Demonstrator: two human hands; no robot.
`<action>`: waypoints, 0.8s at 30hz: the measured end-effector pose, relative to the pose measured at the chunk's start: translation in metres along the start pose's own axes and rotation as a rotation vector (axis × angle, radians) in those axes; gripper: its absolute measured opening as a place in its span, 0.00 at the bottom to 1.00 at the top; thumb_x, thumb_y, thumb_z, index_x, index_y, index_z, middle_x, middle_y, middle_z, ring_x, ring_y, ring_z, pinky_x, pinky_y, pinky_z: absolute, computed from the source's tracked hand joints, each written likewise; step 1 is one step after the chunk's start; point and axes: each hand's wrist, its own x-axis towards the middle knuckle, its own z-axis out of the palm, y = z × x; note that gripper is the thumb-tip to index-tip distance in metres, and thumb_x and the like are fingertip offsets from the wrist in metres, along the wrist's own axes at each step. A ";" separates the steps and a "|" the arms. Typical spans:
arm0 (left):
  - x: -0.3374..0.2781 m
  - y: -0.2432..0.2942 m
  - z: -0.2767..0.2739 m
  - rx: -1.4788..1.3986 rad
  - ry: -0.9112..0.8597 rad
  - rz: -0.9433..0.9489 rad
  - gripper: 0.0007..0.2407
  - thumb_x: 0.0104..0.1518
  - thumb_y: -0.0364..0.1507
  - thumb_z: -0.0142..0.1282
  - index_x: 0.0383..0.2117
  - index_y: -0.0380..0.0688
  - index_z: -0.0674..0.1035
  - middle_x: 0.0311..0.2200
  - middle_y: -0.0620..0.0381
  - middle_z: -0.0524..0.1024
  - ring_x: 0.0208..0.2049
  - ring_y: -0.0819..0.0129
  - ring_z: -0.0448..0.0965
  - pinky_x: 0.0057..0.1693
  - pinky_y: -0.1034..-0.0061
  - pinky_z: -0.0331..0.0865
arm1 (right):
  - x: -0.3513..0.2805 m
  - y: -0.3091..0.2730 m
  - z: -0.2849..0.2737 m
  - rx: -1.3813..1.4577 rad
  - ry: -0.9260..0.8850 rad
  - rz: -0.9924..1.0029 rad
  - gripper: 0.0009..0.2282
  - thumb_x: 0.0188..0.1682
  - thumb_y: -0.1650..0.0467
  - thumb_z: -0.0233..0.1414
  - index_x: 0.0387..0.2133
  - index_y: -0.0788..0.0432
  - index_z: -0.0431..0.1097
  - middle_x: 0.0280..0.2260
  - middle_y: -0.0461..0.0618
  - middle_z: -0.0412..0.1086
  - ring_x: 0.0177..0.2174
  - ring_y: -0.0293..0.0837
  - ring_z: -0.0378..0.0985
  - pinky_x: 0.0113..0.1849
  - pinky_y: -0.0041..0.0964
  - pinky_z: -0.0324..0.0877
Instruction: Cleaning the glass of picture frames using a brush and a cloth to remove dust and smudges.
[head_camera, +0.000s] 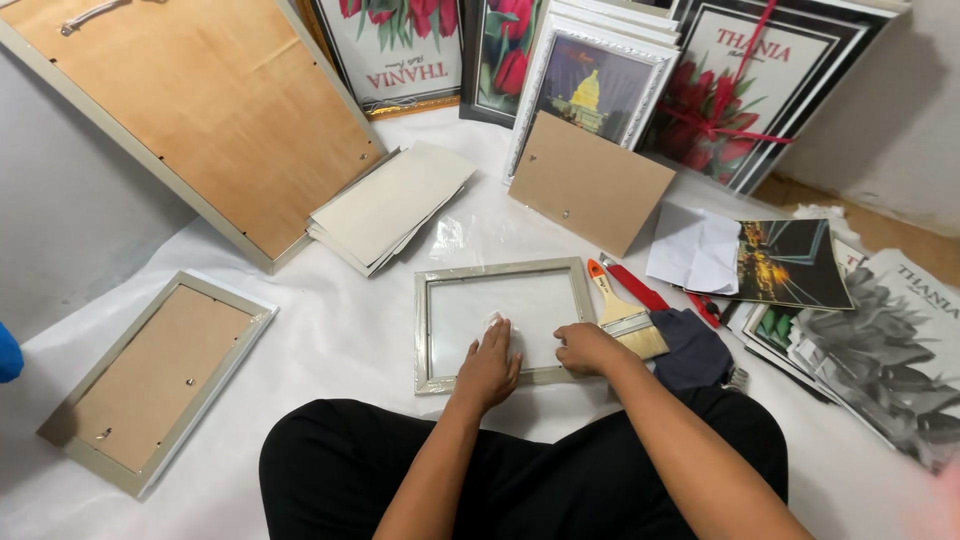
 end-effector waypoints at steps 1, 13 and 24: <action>0.004 -0.006 0.009 0.002 0.000 0.012 0.27 0.69 0.40 0.31 0.72 0.41 0.50 0.73 0.46 0.49 0.74 0.54 0.48 0.73 0.53 0.48 | 0.000 0.003 0.006 0.001 0.008 0.008 0.22 0.48 0.65 0.46 0.56 0.56 0.72 0.50 0.62 0.76 0.54 0.63 0.75 0.56 0.56 0.69; -0.021 -0.003 0.040 0.147 0.011 -0.061 0.29 0.65 0.40 0.43 0.69 0.36 0.57 0.71 0.39 0.54 0.71 0.46 0.55 0.72 0.51 0.50 | -0.061 -0.042 0.019 -0.065 0.063 -0.018 0.20 0.49 0.68 0.43 0.54 0.55 0.73 0.46 0.66 0.76 0.50 0.65 0.77 0.52 0.55 0.73; 0.016 0.021 0.084 0.014 0.011 0.025 0.34 0.57 0.33 0.53 0.68 0.29 0.54 0.61 0.32 0.66 0.48 0.31 0.79 0.56 0.42 0.71 | -0.062 -0.041 0.023 -0.070 0.073 -0.009 0.18 0.50 0.68 0.45 0.53 0.55 0.74 0.43 0.69 0.76 0.49 0.66 0.78 0.50 0.55 0.74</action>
